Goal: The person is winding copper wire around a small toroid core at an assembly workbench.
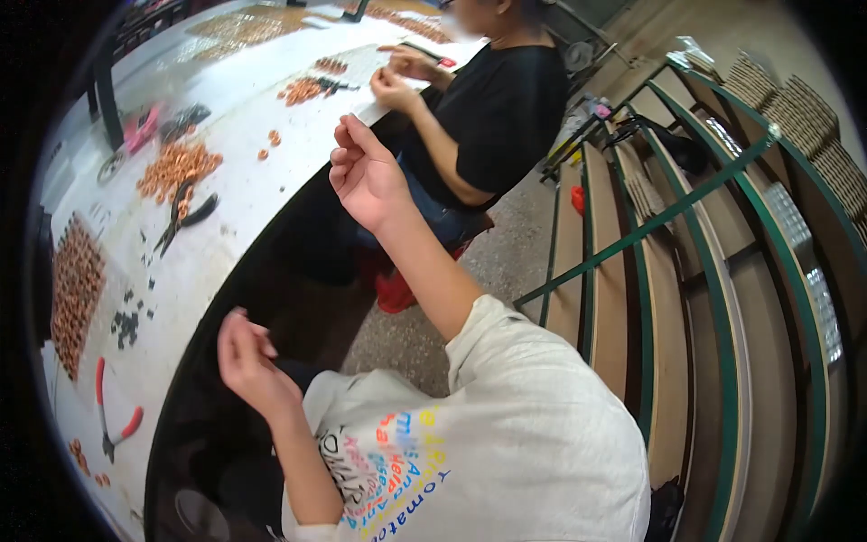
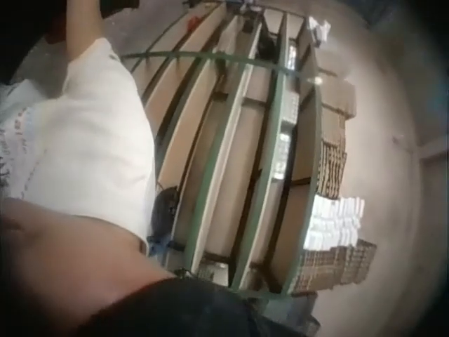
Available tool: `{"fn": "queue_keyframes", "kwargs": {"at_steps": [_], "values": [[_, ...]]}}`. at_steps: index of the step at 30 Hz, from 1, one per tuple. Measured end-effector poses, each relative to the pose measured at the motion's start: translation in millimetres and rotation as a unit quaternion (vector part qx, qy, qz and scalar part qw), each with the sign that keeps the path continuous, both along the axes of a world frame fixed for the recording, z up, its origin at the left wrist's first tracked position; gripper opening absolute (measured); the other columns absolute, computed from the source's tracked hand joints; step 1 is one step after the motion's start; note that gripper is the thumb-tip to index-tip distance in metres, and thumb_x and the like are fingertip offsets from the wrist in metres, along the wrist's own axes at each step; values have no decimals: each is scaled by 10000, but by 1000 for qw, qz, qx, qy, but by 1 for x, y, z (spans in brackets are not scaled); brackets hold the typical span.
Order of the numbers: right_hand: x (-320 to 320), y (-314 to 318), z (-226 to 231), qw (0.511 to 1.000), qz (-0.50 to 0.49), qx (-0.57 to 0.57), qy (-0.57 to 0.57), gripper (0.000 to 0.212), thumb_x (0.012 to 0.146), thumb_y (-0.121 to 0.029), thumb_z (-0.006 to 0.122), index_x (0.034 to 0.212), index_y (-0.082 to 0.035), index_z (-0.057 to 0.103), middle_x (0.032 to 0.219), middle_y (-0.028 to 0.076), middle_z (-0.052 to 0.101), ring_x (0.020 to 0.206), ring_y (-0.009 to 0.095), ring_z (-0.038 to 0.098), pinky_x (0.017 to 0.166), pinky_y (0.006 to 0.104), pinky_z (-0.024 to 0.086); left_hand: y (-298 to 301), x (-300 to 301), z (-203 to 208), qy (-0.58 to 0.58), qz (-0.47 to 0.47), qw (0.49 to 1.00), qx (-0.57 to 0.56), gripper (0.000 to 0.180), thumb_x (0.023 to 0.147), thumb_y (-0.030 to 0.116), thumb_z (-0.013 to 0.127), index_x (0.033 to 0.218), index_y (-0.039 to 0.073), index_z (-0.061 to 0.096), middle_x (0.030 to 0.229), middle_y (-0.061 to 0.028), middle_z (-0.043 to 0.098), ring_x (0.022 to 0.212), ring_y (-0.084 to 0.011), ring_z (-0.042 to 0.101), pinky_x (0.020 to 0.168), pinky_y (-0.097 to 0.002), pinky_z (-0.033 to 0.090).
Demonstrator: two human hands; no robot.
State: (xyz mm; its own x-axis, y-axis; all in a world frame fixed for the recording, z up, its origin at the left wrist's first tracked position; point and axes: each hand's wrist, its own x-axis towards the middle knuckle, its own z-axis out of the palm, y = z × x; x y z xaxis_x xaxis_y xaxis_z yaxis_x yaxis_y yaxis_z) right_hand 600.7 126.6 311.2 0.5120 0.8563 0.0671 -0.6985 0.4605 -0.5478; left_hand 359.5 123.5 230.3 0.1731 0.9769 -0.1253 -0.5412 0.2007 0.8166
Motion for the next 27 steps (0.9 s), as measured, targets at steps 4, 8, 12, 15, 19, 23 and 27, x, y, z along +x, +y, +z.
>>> {"fn": "queue_keyframes", "kwargs": {"at_steps": [4, 8, 12, 15, 19, 23, 27], "values": [[-8, 4, 46, 985, -125, -18, -117, 174, 918, -161, 639, 1056, -55, 628, 904, 20, 672, 667, 85, 600, 511, 179, 417, -43, 34, -56, 117, -142, 982, 48, 149, 886, 106, 605, 959, 2, 683, 714, -19, 606, 601, -79, 488, 543, -190, 384], [-20, 2, 56, 912, -275, -19, -302, 181, 911, -132, 647, 1071, -47, 633, 912, 22, 693, 686, 98, 630, 516, 175, 424, -72, 43, -122, 197, -283, 930, 126, 147, 840, 98, 623, 903, -11, 699, 702, -23, 632, 591, -99, 521, 566, -210, 424], [-21, 4, 53, 728, -431, -3, -534, 181, 891, -91, 665, 1065, -43, 646, 899, 31, 712, 702, 111, 660, 517, 171, 438, -67, 35, -151, 284, -439, 843, 126, 175, 848, 121, 604, 910, -13, 697, 718, -31, 642, 608, -110, 537, 583, -214, 437], [-20, 6, 51, 401, -545, 10, -736, 175, 871, -49, 679, 1044, -40, 659, 883, 49, 724, 705, 125, 677, 521, 170, 451, -59, 30, -158, 247, -444, 860, 37, 209, 879, 135, 571, 951, -21, 689, 778, -63, 658, 628, -118, 547, 593, -207, 440], [-26, 1, 50, 508, -506, -1, -697, 147, 870, -50, 679, 1017, -54, 666, 887, 34, 721, 688, 120, 669, 506, 180, 444, -49, 32, -157, 151, -434, 884, -89, 219, 900, 140, 548, 972, -20, 678, 779, -64, 648, 621, -108, 545, 582, -205, 435], [-32, -6, 54, 637, -447, -11, -628, 113, 869, -53, 679, 980, -73, 677, 893, 13, 716, 666, 113, 657, 486, 194, 435, -50, 39, -151, 109, -431, 886, -131, 220, 915, 141, 533, 988, -16, 668, 785, -64, 640, 614, -100, 543, 573, -199, 428], [-33, -12, 67, 805, -329, 12, -495, 103, 889, -85, 659, 991, -85, 673, 917, 6, 714, 665, 106, 652, 480, 194, 423, -48, 46, -145, 96, -435, 885, -133, 218, 924, 140, 522, 998, -11, 661, 793, -63, 637, 611, -94, 543, 571, -193, 422]]}}
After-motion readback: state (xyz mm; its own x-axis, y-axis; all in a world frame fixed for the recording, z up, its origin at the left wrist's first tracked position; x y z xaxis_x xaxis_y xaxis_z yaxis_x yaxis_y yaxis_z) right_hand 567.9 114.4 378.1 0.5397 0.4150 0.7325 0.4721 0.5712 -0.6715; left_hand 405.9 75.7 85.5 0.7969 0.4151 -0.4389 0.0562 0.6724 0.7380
